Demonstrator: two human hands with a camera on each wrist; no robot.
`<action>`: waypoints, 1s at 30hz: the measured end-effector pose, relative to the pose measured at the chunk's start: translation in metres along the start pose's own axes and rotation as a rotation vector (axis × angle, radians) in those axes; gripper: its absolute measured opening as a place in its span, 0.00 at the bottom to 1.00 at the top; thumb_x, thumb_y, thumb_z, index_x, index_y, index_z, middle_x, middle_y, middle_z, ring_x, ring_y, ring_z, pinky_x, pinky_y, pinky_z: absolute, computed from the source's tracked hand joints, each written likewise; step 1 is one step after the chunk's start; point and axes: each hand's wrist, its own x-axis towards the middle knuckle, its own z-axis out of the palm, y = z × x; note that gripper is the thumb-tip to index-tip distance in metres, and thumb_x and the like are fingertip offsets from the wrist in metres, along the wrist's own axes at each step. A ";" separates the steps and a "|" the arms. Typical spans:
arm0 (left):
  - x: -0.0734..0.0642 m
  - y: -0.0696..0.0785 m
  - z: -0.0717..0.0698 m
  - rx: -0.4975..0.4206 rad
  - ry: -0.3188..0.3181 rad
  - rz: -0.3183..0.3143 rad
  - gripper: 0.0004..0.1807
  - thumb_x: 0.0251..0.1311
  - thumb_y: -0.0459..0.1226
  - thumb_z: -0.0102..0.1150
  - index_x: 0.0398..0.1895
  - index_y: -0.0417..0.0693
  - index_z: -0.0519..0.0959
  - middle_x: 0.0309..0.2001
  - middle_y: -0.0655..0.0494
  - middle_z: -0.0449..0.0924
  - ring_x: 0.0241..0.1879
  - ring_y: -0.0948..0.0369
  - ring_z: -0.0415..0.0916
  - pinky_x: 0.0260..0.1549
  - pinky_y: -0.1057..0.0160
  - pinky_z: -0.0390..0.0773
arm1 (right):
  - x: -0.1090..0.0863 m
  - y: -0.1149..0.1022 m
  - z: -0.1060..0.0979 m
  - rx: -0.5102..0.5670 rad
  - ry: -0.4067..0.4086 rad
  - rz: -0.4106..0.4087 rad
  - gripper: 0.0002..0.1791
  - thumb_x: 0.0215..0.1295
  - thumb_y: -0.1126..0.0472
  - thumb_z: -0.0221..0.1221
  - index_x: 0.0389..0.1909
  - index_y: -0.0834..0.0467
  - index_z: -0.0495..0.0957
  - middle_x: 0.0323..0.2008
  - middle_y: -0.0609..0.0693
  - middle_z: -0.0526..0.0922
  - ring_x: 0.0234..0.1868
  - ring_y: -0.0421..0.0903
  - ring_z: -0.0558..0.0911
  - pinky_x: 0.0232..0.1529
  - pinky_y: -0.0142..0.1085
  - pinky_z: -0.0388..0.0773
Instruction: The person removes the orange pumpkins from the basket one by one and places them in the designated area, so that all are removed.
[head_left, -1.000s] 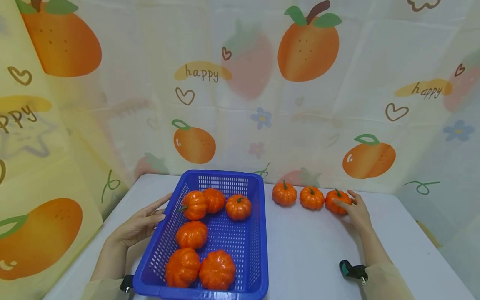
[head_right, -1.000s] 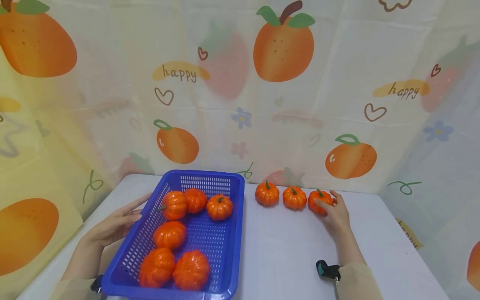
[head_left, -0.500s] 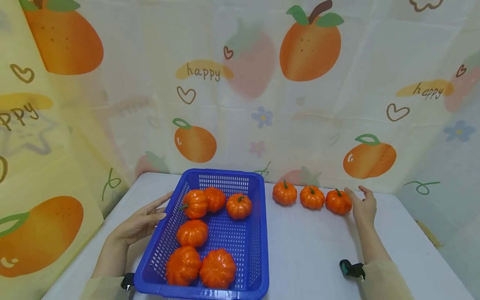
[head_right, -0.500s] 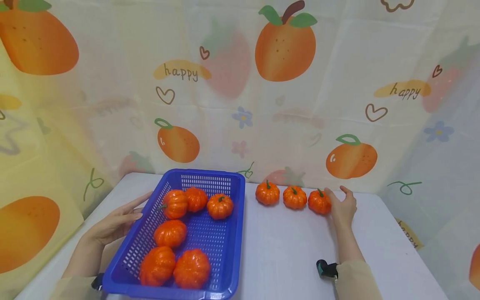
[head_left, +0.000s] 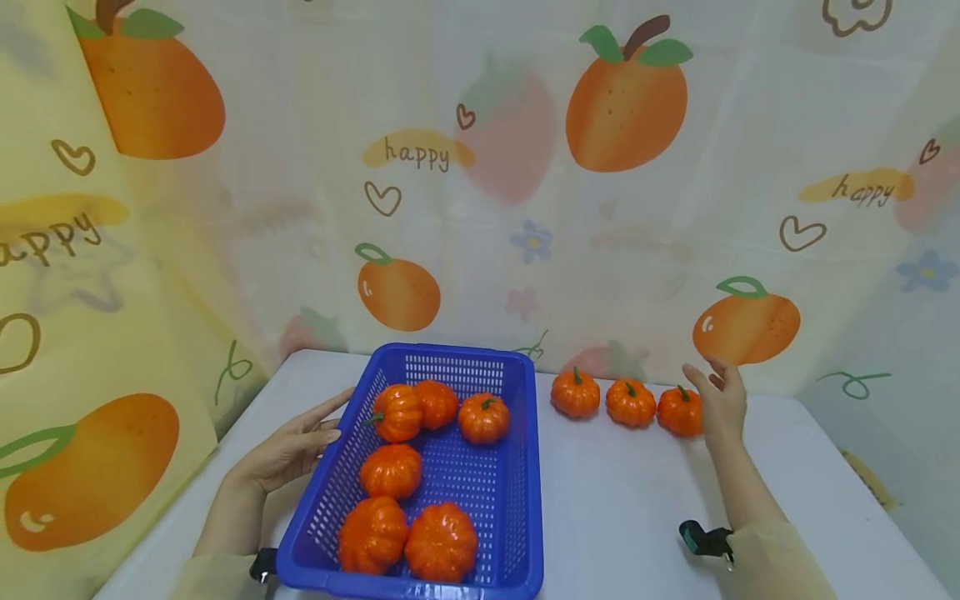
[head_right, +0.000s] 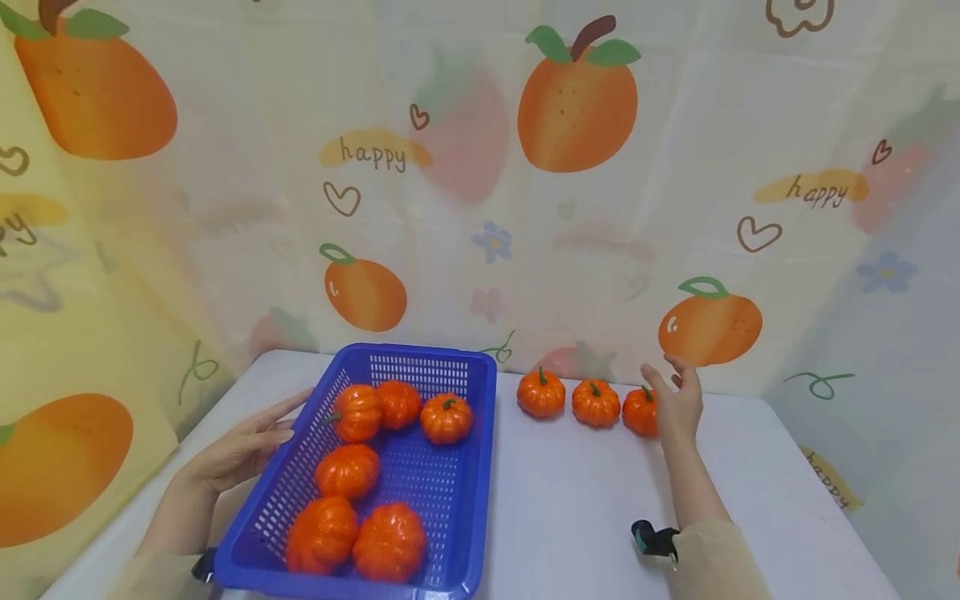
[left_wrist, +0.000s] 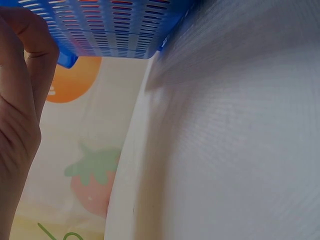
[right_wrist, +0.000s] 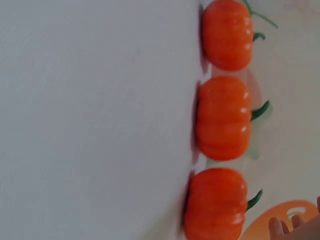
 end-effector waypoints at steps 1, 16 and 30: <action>0.000 -0.001 0.000 0.000 0.002 -0.003 0.36 0.75 0.27 0.31 0.81 0.55 0.37 0.63 0.55 0.79 0.51 0.58 0.85 0.50 0.58 0.85 | -0.002 -0.003 0.002 0.006 -0.019 -0.002 0.34 0.69 0.45 0.56 0.71 0.57 0.63 0.76 0.54 0.60 0.72 0.53 0.60 0.74 0.50 0.60; 0.001 -0.002 -0.002 0.024 -0.007 0.008 0.35 0.75 0.27 0.30 0.81 0.55 0.38 0.61 0.57 0.80 0.48 0.61 0.85 0.48 0.61 0.86 | -0.052 -0.051 0.054 0.047 -0.403 -0.231 0.26 0.72 0.57 0.54 0.68 0.59 0.66 0.70 0.52 0.66 0.64 0.39 0.67 0.58 0.23 0.71; 0.001 0.000 0.001 -0.010 -0.032 0.016 0.35 0.75 0.27 0.31 0.81 0.56 0.38 0.63 0.56 0.79 0.51 0.60 0.85 0.50 0.61 0.85 | -0.108 -0.066 0.107 0.052 -0.888 -0.430 0.30 0.63 0.56 0.63 0.66 0.56 0.68 0.69 0.60 0.68 0.69 0.65 0.69 0.70 0.61 0.67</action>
